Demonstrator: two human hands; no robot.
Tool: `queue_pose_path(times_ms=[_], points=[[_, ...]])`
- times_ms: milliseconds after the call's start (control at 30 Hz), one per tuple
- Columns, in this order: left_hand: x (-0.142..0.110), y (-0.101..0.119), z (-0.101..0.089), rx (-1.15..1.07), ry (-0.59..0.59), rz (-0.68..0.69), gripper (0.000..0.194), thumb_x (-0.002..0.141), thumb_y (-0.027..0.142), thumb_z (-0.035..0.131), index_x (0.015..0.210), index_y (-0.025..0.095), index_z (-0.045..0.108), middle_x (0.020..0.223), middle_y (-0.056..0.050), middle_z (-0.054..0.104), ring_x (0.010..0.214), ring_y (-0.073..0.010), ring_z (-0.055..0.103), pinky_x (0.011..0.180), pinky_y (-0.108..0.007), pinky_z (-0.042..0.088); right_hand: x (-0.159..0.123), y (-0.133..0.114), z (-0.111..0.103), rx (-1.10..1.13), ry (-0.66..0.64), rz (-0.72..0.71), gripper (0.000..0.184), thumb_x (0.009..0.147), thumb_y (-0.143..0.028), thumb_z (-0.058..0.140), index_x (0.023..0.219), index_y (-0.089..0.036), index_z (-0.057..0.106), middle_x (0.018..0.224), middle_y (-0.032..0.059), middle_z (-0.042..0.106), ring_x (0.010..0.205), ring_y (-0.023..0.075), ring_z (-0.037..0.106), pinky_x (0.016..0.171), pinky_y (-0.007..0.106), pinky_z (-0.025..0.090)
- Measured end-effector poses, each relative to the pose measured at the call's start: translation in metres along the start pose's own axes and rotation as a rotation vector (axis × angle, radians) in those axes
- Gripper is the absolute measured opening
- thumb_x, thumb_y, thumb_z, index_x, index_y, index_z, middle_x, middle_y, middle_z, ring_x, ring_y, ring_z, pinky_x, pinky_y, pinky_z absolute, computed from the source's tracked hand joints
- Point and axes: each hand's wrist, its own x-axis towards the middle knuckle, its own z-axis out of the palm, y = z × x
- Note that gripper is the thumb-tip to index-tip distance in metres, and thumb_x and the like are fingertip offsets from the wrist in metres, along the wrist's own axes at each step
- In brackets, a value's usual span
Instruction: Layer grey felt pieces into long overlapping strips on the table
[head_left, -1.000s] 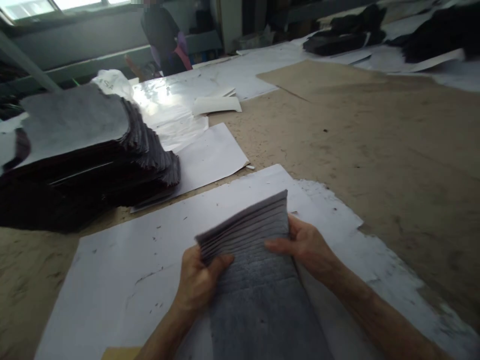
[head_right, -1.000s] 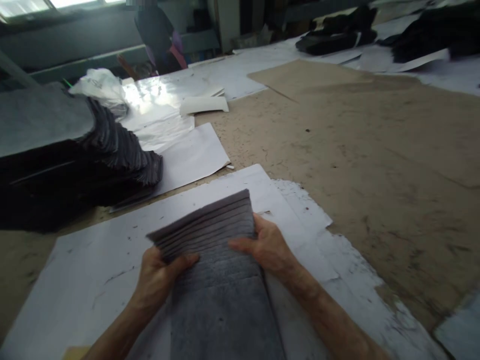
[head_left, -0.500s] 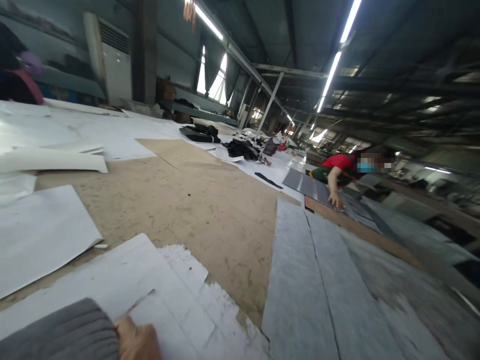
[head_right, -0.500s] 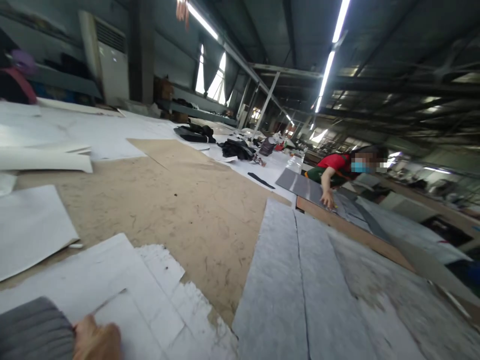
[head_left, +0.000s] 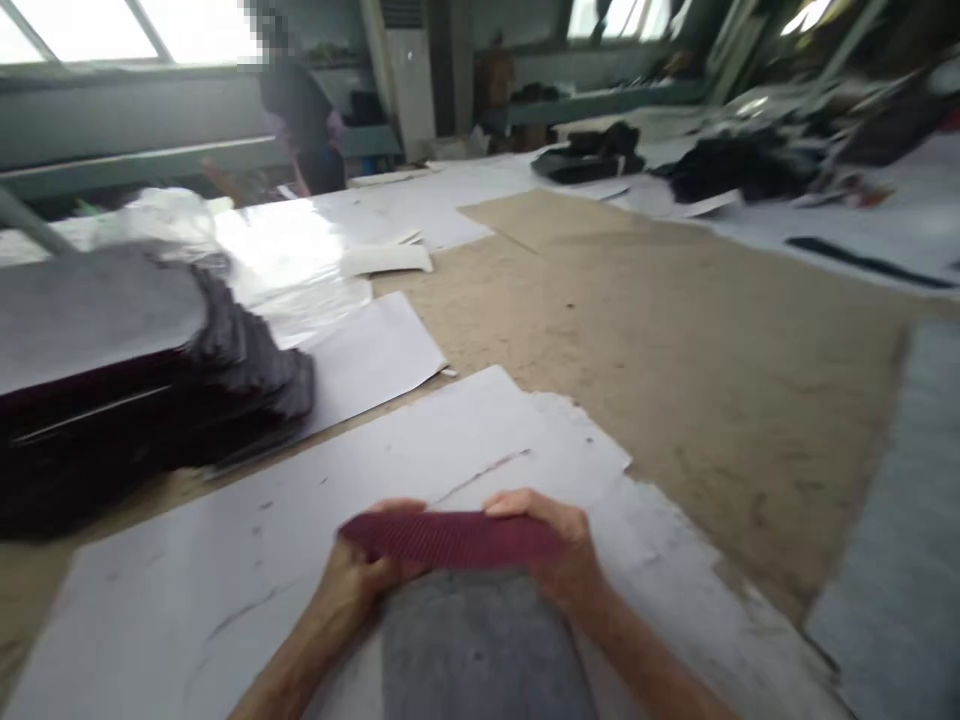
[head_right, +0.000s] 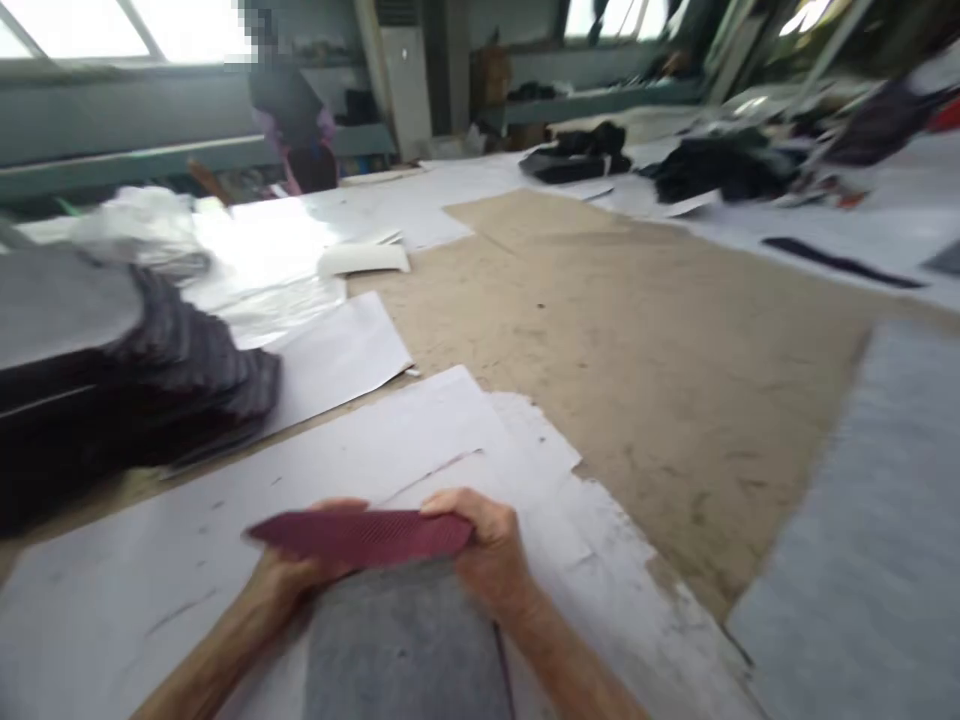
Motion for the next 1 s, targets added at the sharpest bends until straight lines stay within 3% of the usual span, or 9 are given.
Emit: queue_pose_path(times_ms=[67,200,300,400,500,667,767,867,1000], points=[[-0.007,0.001,-0.005,-0.013,-0.064,-0.06,0.03,0.048,0.024,0.078,0.073,0.012,0.067,0.072,-0.006,0.069,0.062,-0.0214,0.062,0.058,-0.033,0.05,0.009,0.001,-0.004,0.049,-0.042,0.099,0.018,0.062,-0.026,0.067,0.079,-0.02,0.066,0.077,0.0029,0.067,0.075,0.0212,0.062,0.071,0.033,0.051],[-0.016,-0.007,0.005,-0.033,0.057,-0.011,0.018,0.057,0.018,0.073,0.074,0.015,0.067,0.071,0.0,0.068,0.064,-0.0148,0.06,0.061,-0.025,0.047,0.016,-0.005,-0.01,0.131,-0.195,0.241,0.042,0.058,-0.02,0.071,0.099,-0.019,0.062,0.088,0.0025,0.068,0.079,0.0226,0.063,0.069,0.035,0.053],[-0.019,-0.01,0.005,-0.081,0.086,0.014,0.02,0.056,0.013,0.073,0.075,0.016,0.067,0.073,0.002,0.068,0.067,-0.012,0.059,0.064,-0.021,0.046,0.007,-0.001,-0.006,0.085,-0.095,0.198,0.033,0.059,-0.022,0.07,0.092,-0.02,0.065,0.084,0.0014,0.068,0.079,0.0231,0.063,0.07,0.034,0.052],[-0.014,-0.005,0.001,-0.165,-0.013,-0.06,0.026,0.053,0.014,0.074,0.078,0.014,0.067,0.074,-0.002,0.069,0.064,-0.0164,0.061,0.06,-0.027,0.049,0.0,0.008,0.0,0.039,0.018,0.12,0.017,0.061,-0.028,0.07,0.076,-0.021,0.067,0.081,0.0009,0.068,0.083,0.022,0.061,0.08,0.033,0.049],[-0.006,0.002,0.001,-0.208,-0.074,-0.113,0.027,0.056,0.021,0.074,0.08,0.012,0.066,0.076,-0.006,0.069,0.063,-0.0187,0.062,0.061,-0.031,0.051,0.004,0.006,-0.001,0.054,-0.007,0.134,0.017,0.059,-0.027,0.071,0.073,-0.021,0.066,0.084,0.0009,0.068,0.084,0.0214,0.062,0.08,0.032,0.049],[-0.008,0.004,0.007,-0.163,-0.043,-0.079,0.02,0.059,0.019,0.073,0.077,0.014,0.068,0.075,-0.005,0.069,0.065,-0.0192,0.063,0.063,-0.032,0.051,0.012,-0.007,-0.005,0.092,-0.14,0.283,0.038,0.059,-0.025,0.072,0.096,-0.019,0.065,0.083,0.0026,0.069,0.074,0.0228,0.065,0.062,0.032,0.053],[-0.014,0.0,0.005,-0.108,-0.021,0.044,0.019,0.056,0.015,0.075,0.075,0.015,0.07,0.078,-0.001,0.068,0.076,-0.0157,0.06,0.071,-0.024,0.048,0.003,-0.001,-0.001,0.098,-0.045,0.207,0.023,0.061,-0.029,0.071,0.081,-0.019,0.067,0.078,0.0026,0.069,0.074,0.0219,0.064,0.067,0.033,0.052],[-0.014,-0.004,0.001,-0.045,-0.022,0.083,0.022,0.055,0.013,0.076,0.076,0.016,0.07,0.076,0.001,0.066,0.073,-0.013,0.058,0.067,-0.02,0.046,-0.002,0.005,0.001,0.077,-0.005,0.123,0.016,0.058,-0.032,0.072,0.066,-0.02,0.065,0.078,0.002,0.068,0.078,0.0208,0.062,0.074,0.031,0.05],[-0.01,-0.001,0.003,-0.057,-0.058,-0.017,0.02,0.061,0.021,0.073,0.079,0.014,0.068,0.077,-0.004,0.069,0.068,-0.0187,0.062,0.064,-0.03,0.051,0.007,0.001,-0.002,0.011,-0.078,0.166,0.03,0.059,-0.026,0.073,0.087,-0.02,0.067,0.082,0.0011,0.069,0.076,0.0209,0.063,0.066,0.03,0.052]])
